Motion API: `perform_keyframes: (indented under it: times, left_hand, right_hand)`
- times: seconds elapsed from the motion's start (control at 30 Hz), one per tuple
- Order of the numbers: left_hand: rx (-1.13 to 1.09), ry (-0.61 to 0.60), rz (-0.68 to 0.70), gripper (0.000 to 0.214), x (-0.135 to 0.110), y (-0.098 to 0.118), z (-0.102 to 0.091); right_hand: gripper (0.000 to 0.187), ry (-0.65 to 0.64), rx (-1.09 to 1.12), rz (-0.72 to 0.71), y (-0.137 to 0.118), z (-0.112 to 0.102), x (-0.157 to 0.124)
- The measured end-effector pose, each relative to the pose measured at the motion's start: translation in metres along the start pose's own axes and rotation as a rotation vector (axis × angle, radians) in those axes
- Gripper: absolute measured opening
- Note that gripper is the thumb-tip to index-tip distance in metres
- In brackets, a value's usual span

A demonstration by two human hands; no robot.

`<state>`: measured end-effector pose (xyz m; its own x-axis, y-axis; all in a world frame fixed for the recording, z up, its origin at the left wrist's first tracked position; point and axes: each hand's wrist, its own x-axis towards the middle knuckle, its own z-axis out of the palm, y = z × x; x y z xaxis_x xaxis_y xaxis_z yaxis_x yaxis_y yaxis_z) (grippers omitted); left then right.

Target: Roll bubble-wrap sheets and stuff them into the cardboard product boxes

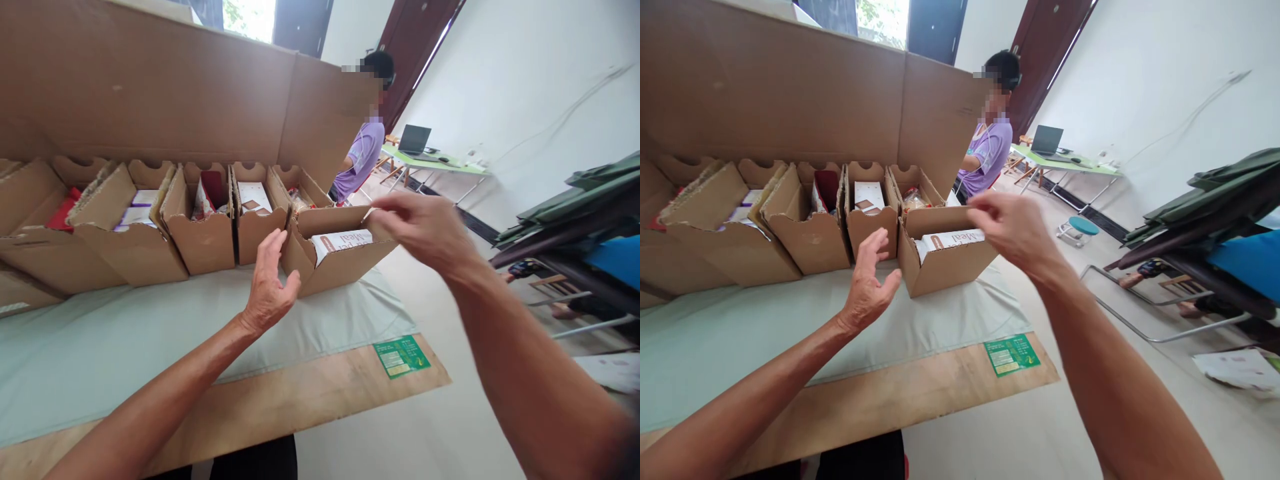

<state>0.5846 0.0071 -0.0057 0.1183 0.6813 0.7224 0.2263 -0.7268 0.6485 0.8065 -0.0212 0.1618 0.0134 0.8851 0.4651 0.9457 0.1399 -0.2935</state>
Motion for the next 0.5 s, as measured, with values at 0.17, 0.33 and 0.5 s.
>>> perform_keyframes:
  times: [0.17,0.33,0.5]
  left_hand:
    - [-0.032,-0.113,-0.233,0.075,-0.026,-0.013,0.013]
    - [-0.115,-0.181,-0.354,0.088,-0.035,-0.025,0.045]
    - [-0.124,-0.201,-0.329,0.101,-0.032,-0.032,0.058]
  right_hand:
    - [0.022,0.286,0.378,0.469,0.095,-0.003,-0.063]
    - [0.069,0.018,0.683,0.549,0.137,0.066,-0.066]
    - [0.068,-0.060,0.887,0.442,0.116,0.098,-0.068]
